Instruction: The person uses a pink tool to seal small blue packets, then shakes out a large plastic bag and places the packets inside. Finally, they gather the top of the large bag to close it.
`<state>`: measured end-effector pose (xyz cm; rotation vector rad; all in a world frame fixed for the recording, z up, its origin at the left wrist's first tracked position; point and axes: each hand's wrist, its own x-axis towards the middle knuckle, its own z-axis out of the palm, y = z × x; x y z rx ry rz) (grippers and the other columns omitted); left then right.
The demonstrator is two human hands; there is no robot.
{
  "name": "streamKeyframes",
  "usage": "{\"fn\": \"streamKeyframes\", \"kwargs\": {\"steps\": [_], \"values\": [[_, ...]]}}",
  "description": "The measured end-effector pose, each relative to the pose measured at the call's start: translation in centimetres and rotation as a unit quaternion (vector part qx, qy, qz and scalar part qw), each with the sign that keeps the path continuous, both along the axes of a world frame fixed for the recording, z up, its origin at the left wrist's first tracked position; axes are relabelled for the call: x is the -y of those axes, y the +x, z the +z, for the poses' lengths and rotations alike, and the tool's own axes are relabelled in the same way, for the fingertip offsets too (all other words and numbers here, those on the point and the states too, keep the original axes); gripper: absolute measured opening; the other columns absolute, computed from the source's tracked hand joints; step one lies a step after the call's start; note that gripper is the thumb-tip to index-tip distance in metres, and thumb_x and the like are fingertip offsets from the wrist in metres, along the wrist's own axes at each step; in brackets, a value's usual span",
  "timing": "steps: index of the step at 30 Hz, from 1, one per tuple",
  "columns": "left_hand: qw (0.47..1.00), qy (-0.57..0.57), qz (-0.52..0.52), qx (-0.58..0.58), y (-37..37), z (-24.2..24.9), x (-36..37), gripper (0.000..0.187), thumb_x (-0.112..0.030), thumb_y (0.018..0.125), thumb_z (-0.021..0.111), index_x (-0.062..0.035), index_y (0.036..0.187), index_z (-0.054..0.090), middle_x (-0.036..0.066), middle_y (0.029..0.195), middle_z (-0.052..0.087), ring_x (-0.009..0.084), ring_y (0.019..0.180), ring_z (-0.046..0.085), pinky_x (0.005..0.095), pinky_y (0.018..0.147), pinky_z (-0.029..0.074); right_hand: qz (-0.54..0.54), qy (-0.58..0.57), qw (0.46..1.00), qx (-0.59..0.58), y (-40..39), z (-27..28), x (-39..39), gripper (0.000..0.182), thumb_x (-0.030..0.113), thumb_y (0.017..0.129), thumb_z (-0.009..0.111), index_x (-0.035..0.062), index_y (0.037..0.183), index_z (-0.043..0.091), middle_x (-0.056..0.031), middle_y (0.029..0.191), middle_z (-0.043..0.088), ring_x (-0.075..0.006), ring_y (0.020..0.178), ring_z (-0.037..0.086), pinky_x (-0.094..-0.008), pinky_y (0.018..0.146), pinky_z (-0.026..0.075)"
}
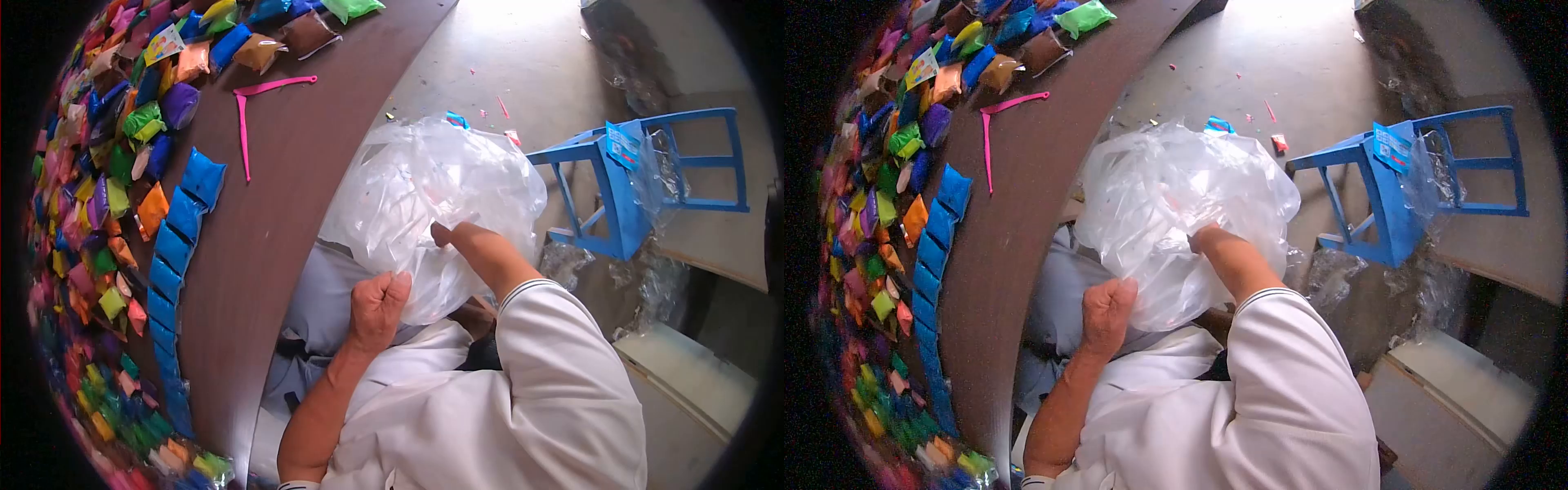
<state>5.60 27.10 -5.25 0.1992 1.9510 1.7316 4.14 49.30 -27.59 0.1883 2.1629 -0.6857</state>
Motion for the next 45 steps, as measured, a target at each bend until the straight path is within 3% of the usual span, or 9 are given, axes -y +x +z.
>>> {"fn": "streamKeyframes", "kwargs": {"steps": [16,23,30,33,34,35,38,43,45], "values": [[0.998,-0.047,0.006,0.038,0.9,2.0,0.3,0.044,-0.023,0.095,0.055,-0.0024,0.06,0.037,0.0,0.055,0.028,0.0078,0.054,0.027,0.0305,0.046,0.026,-0.112,-0.05,0.992,0.021,12.2,-4.1,0.8,0.027,0.024,0.088,0.054,0.0013,0.092,0.067,-0.0135,0.088,0.068,-0.0276,0.087,0.066,-0.039,0.073,0.051],[0.994,-0.089,0.062,-0.003,1.4,1.3,0.2,0.045,-0.024,0.095,0.055,-0.0024,0.06,0.037,-0.001,0.053,0.028,0.0069,0.054,0.027,0.0299,0.045,0.025,-0.149,-0.049,0.986,-0.048,3.4,-4.9,3.2,0.028,0.025,0.088,0.054,0.0011,0.092,0.067,-0.0131,0.089,0.069,-0.0266,0.087,0.067,-0.0386,0.073,0.051],[0.986,-0.02,0.148,0.07,0.1,-0.6,0.2,0.044,-0.025,0.096,0.054,-0.0059,0.058,0.041,-0.007,0.057,0.036,0.0037,0.057,0.031,0.0262,0.047,0.027,-0.252,-0.122,0.957,-0.078,-0.5,6.2,-1.1,0.028,0.026,0.088,0.055,0.0009,0.093,0.067,-0.0126,0.09,0.069,-0.0256,0.087,0.067,-0.0383,0.073,0.051],[0.984,0.009,0.157,0.088,0.1,-2.0,-0.3,0.043,-0.026,0.096,0.054,-0.007,0.059,0.042,-0.007,0.057,0.038,0.0035,0.056,0.032,0.0248,0.048,0.029,-0.301,-0.282,0.91,0.051,-1.8,10.7,-3.2,0.029,0.026,0.089,0.055,0.0009,0.093,0.067,-0.0124,0.09,0.069,-0.0252,0.088,0.067,-0.0381,0.073,0.051],[0.982,0.019,0.159,0.097,0.1,-3.0,-0.3,0.043,-0.026,0.095,0.054,-0.0071,0.059,0.042,-0.007,0.057,0.038,0.0036,0.056,0.032,0.0246,0.048,0.029,-0.263,-0.359,0.887,0.125,-2.6,10.8,-4.7,0.03,0.028,0.09,0.055,-0.0009,0.092,0.066,-0.0119,0.1,0.068,-0.0232,0.093,0.065,-0.0368,0.077,0.051],[0.981,0.028,0.161,0.106,0.2,-3.9,-0.3,0.043,-0.027,0.095,0.054,-0.0071,0.059,0.043,-0.007,0.057,0.039,0.0037,0.056,0.032,0.0244,0.049,0.029,-0.282,-0.444,0.832,0.178,-2.5,11.3,-6.3,0.028,0.023,0.092,0.053,-0.0025,0.097,0.063,-0.0177,0.109,0.065,-0.0284,0.098,0.064,-0.0384,0.084,0.051],[0.976,0.055,0.172,0.122,0.2,-5.2,-0.8,0.043,-0.029,0.095,0.054,-0.0076,0.059,0.043,-0.007,0.058,0.038,0.0039,0.056,0.032,0.0246,0.049,0.029,-0.319,-0.478,0.81,0.116,-2.9,15.3,-11.1,0.037,0.027,0.094,0.048,-0.0034,0.113,0.056,-0.0205,0.113,0.063,-0.0309,0.097,0.065,-0.0415,0.084,0.052],[0.981,0.069,0.086,0.158,-0.8,-3.9,-0.9,0.042,-0.031,0.095,0.054,-0.0078,0.06,0.048,-0.007,0.058,0.041,0.0039,0.057,0.035,0.0239,0.05,0.032,-0.465,-0.41,0.785,-0.013,-2.1,23.9,-17.4,0.035,0.035,0.091,0.051,0.003,0.103,0.059,-0.0187,0.108,0.065,-0.0277,0.093,0.067,-0.0372,0.071,0.053],[0.978,0.084,0.062,0.18,-0.7,-4.0,-0.9,0.041,-0.031,0.095,0.053,-0.0067,0.062,0.052,-0.006,0.059,0.045,0.0041,0.056,0.038,0.0232,0.051,0.035,-0.505,-0.413,0.754,-0.077,-1.3,25.8,-17.9,0.033,0.034,0.092,0.052,0.003,0.1,0.06,-0.0151,0.096,0.068,-0.026,0.081,0.067,-0.0345,0.061,0.052]]}}
